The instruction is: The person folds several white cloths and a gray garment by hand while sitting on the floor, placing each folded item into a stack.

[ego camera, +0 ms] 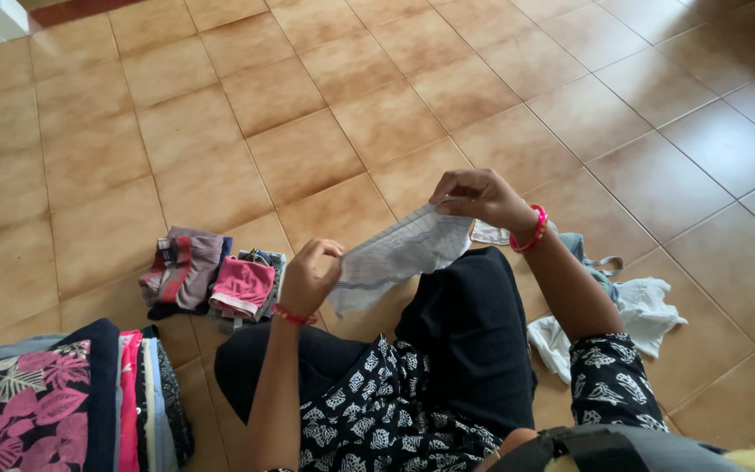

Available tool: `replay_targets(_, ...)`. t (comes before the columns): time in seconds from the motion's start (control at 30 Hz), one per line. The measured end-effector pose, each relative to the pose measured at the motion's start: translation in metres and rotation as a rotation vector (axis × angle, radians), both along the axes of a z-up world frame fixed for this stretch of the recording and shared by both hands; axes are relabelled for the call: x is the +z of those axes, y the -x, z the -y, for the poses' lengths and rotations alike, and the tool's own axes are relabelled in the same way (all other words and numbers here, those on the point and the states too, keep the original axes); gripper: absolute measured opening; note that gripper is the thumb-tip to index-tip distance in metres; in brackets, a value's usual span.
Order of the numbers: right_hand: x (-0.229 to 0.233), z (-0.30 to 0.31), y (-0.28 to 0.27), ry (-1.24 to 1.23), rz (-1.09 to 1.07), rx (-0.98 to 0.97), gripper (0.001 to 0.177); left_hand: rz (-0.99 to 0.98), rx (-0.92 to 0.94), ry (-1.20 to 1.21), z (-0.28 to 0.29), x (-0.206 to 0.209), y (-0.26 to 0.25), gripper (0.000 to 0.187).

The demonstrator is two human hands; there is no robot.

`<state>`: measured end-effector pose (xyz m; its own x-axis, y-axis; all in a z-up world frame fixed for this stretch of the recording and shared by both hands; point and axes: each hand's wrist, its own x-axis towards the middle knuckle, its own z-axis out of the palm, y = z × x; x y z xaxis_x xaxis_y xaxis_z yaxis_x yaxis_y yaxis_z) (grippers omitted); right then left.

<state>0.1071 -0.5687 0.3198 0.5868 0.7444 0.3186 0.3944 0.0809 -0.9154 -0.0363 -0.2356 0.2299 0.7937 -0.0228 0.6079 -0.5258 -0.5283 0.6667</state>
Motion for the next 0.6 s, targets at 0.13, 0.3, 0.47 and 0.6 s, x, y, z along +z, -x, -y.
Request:
replay_targets(0.13,0.018,0.002,-0.006,0.39,0.126,0.075,0.03,-0.25,-0.031,0.436,-0.024,0.0,0.011,0.012)
replay_targets(0.3,0.018,0.019,-0.022,0.681,0.22,0.141,0.026,-0.487,-0.036,0.082,-0.048,0.037,0.035,0.015)
replay_targets(0.47,-0.003,0.049,-0.056,0.427,0.038,0.467,0.03,-0.393,0.09,-0.066,-0.078,0.043,0.04,0.024)
replay_targets(0.6,-0.057,0.045,-0.101,0.555,-0.007,0.222,0.029,-0.33,0.321,0.036,-0.121,-0.013,-0.003,0.013)
